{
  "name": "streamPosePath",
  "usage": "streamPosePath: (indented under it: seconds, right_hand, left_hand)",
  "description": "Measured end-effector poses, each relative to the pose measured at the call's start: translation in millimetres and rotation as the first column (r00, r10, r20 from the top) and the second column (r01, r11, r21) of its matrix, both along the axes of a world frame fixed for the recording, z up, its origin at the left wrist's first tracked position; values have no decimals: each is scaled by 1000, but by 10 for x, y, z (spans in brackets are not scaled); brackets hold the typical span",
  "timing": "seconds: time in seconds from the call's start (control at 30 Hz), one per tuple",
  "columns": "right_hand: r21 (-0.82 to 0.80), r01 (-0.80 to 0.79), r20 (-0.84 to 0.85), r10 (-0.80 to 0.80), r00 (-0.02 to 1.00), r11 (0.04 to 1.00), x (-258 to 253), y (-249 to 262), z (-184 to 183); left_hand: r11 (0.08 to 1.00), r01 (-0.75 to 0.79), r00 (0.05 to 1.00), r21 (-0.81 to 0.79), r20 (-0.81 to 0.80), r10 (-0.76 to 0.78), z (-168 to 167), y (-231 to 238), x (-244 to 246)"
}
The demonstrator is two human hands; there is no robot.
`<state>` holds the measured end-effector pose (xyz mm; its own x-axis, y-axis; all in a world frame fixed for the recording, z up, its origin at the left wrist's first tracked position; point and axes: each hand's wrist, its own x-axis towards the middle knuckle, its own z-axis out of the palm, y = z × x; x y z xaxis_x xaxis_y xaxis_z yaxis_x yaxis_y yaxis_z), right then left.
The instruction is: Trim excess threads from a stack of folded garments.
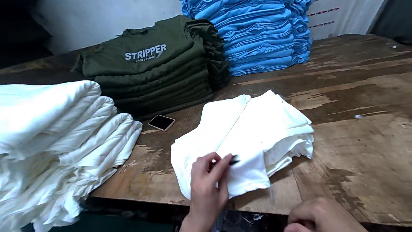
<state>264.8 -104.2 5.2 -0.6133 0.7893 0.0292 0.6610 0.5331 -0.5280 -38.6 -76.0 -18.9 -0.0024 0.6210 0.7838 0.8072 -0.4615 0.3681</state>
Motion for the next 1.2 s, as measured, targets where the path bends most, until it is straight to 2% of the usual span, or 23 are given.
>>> streamPosePath:
  seconds: [0.07, 0.17, 0.27, 0.43, 0.57, 0.7, 0.97, 1.1, 1.2]
  right_hand:
    - [72, 138, -136, -127, 983, 988, -112, -13, -8]
    - [150, 397, -360, -324, 875, 906, -322, 25, -134]
    - [189, 512, -428, -399, 811, 838, -453, 97, -295]
    - [98, 469, -361, -407, 839, 878, -463, 106, -363]
    - [40, 463, -355, -421, 835, 885, -477, 139, -386]
    - [1, 465, -339, -437, 833, 886, -535, 181, -395]
    - [-57, 541, -460, -503, 732, 839, -553, 162, -419]
    - [-88, 497, -440, -481, 758, 863, -591, 164, -408]
    - [-64, 566, -493, -520, 698, 822, -626, 160, -430]
  left_hand:
    - [998, -9, 999, 69, -45, 12, -7, -95, 119]
    - [997, -63, 997, 52, -35, 65, 5, -219, 185]
    - [992, -95, 995, 84, -31, 97, -7, -344, 287]
    - [996, -4, 981, 88, -192, 20, -143, -339, 525]
    - [992, 31, 970, 118, -243, -2, -215, -178, 631]
    - [990, 37, 966, 138, -258, 0, -184, -163, 640]
    - [990, 9, 958, 142, -285, 32, -95, -240, 627]
    - [993, -17, 954, 120, -295, 52, -20, -224, 660]
    - [991, -4, 950, 135, -309, 46, 2, -206, 650]
